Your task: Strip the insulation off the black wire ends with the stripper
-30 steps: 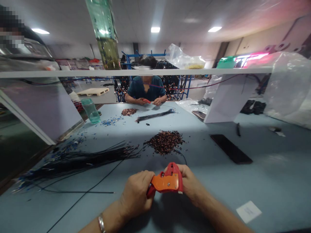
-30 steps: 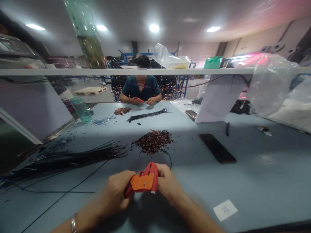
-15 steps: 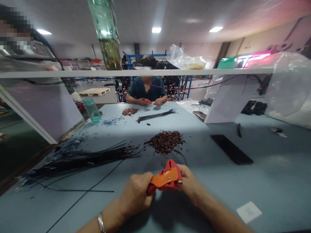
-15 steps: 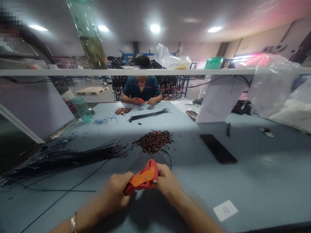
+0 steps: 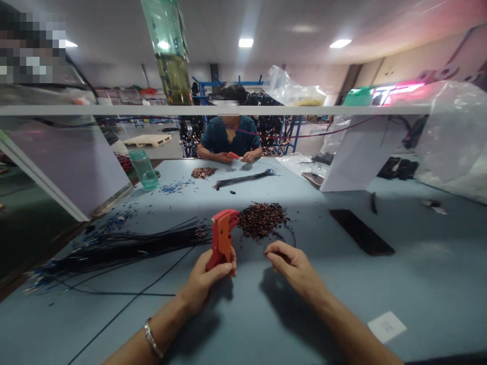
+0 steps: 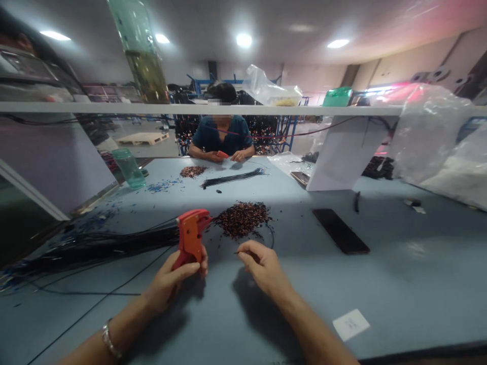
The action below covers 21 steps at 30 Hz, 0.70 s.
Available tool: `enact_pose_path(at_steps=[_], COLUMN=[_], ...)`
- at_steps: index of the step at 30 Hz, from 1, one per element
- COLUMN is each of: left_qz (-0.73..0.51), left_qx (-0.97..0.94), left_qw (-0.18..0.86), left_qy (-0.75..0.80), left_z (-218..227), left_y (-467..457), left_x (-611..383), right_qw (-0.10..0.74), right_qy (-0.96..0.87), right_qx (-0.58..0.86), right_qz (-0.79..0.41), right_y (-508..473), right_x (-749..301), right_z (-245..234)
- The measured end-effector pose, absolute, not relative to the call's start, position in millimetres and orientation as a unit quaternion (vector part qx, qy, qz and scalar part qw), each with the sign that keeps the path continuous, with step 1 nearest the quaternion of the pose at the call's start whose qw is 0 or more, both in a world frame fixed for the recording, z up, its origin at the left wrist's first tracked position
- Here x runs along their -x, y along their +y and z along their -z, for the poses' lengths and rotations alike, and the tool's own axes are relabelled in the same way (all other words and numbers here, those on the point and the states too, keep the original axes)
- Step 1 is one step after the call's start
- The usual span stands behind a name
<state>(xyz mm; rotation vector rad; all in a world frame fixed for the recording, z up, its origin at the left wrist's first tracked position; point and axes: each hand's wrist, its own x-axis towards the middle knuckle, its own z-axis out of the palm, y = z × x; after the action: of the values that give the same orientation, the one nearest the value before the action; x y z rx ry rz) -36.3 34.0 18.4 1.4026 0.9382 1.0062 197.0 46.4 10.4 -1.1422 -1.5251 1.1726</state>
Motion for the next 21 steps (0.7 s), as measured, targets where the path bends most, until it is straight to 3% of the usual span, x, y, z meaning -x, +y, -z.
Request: enact_pose_path(at_steps=[4, 8, 15, 21], left_qz=[-0.392, -0.313, -0.233, -0.228], left_qx=[-0.429, -0.37, -0.357, -0.355], left_qw=[0.743, 0.834, 0.87, 0.873], left_qy=[0.331, 0.264, 0.247, 0.245], left_z=[-14, -15, -16, -8], left_y=[36, 32, 22, 21], left_x=[38, 37, 29, 27], right_qw=[0.457, 0.455, 0.457, 0.471], right_qy=[-0.639, -0.62, -0.608, -0.623], right_qx=[0.451, 0.454, 0.429, 0.45], right_qz=[-0.424, -0.451, -0.488, -0.433], right_y=[45, 42, 36, 36], right_x=[-197, -199, -199, -200], right_z=[-11, -15, -22, -23])
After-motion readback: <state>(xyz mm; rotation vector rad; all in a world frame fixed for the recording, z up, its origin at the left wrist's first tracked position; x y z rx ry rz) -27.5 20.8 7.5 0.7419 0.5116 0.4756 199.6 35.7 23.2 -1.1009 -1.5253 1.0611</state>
